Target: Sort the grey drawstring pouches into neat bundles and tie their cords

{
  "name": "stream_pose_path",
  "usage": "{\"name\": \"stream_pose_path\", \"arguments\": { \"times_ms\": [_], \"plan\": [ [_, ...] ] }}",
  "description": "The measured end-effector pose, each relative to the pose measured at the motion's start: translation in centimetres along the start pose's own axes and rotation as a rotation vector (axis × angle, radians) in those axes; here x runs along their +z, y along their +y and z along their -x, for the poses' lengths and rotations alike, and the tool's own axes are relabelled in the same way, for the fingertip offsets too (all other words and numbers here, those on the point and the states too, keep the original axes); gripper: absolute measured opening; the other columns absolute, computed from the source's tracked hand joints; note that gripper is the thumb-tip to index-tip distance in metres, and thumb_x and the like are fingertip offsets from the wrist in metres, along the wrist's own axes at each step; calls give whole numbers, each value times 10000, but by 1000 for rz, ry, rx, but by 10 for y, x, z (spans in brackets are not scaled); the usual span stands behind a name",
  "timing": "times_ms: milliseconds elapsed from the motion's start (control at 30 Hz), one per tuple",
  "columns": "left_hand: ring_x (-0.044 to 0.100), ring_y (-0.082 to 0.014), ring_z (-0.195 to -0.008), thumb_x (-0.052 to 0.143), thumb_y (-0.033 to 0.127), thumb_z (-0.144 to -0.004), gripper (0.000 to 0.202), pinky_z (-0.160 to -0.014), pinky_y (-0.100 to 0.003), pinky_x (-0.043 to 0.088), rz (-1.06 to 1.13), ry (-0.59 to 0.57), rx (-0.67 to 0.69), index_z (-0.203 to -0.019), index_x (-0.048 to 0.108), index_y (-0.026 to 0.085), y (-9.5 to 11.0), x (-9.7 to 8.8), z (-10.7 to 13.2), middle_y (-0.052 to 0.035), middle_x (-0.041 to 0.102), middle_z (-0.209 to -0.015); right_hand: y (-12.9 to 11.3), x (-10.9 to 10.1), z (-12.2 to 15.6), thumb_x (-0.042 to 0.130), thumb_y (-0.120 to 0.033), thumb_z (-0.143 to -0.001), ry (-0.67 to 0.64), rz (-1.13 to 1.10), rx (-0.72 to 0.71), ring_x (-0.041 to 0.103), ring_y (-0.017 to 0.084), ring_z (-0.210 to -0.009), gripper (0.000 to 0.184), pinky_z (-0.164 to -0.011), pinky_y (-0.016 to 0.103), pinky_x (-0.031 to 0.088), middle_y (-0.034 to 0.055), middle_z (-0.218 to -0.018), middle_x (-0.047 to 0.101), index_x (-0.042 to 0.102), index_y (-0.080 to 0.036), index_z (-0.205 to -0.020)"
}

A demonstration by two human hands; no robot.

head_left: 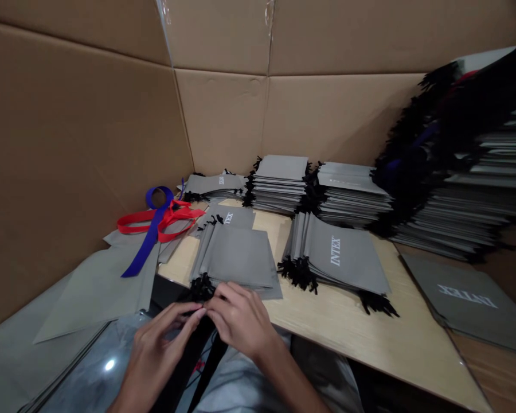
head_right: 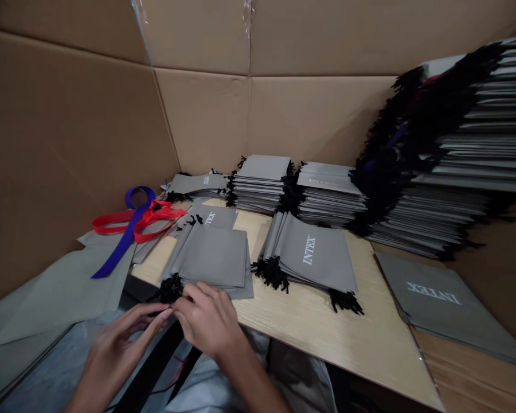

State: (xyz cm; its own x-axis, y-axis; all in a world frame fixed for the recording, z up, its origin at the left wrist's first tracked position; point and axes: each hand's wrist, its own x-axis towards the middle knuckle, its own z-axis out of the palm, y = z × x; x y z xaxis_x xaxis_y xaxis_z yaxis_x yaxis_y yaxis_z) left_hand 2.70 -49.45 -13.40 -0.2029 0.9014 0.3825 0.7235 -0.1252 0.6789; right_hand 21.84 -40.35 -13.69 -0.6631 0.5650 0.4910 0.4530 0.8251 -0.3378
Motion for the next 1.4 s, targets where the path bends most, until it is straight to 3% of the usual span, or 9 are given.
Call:
{"name": "stream_pose_path", "arguments": {
  "times_ms": [233,567,800,867,1000,1167,1400],
  "plan": [
    [814,-146,-856,734,385,-989,98,-792,-181,641,-18,-18,186,-1028,789,313,3,-8,0,45,833,-970,1,0,0,660,-241,-1041,-9,57,-69,607,180,-874,108,-579,360,351,-24,-935,699,651,-244,-933],
    [794,-156,-971,696,314,-1023,122,-844,-190,647,-27,-118,158,-1128,757,308,0,-12,10,21,811,-1089,0,1,3,637,-163,-1016,-33,90,-45,599,198,-928,125,-587,362,354,-16,-945,705,627,-256,-933],
    [802,-179,-951,695,361,-1017,122,-843,-227,662,-31,-85,116,-1103,771,318,4,-10,9,15,822,-1062,2,-1,1,621,-195,-1047,-85,32,-26,605,201,-922,95,-601,341,397,6,-974,706,670,-252,-988],
    [808,-187,-910,705,408,-1004,143,-791,-229,667,-21,-80,84,-1075,785,314,6,-10,6,7,835,-1043,2,-2,1,616,-226,-1063,-86,15,-23,611,195,-906,87,-619,330,413,6,-985,708,685,-258,-1019],
    [771,-155,-616,751,519,-937,256,-537,-194,617,-5,-36,10,-1056,813,300,7,-13,-2,23,848,-859,2,-2,0,626,-302,-1071,-60,9,-15,624,193,-904,88,-625,328,411,8,-988,705,706,-271,-1051],
    [573,-100,-399,725,604,-927,338,-426,-180,485,-150,82,24,-1005,789,282,14,-17,-11,93,649,-542,2,0,1,634,-347,-1064,-42,4,-12,626,194,-920,104,-637,335,411,2,-987,694,707,-274,-1046],
    [536,-90,-443,663,638,-963,407,-493,-222,482,-262,133,73,-1073,699,247,22,-3,-26,35,738,-806,-7,-4,0,649,-330,-979,-34,-7,47,633,198,-948,81,-673,345,439,-2,-985,681,682,-256,-980]
  ]
}}
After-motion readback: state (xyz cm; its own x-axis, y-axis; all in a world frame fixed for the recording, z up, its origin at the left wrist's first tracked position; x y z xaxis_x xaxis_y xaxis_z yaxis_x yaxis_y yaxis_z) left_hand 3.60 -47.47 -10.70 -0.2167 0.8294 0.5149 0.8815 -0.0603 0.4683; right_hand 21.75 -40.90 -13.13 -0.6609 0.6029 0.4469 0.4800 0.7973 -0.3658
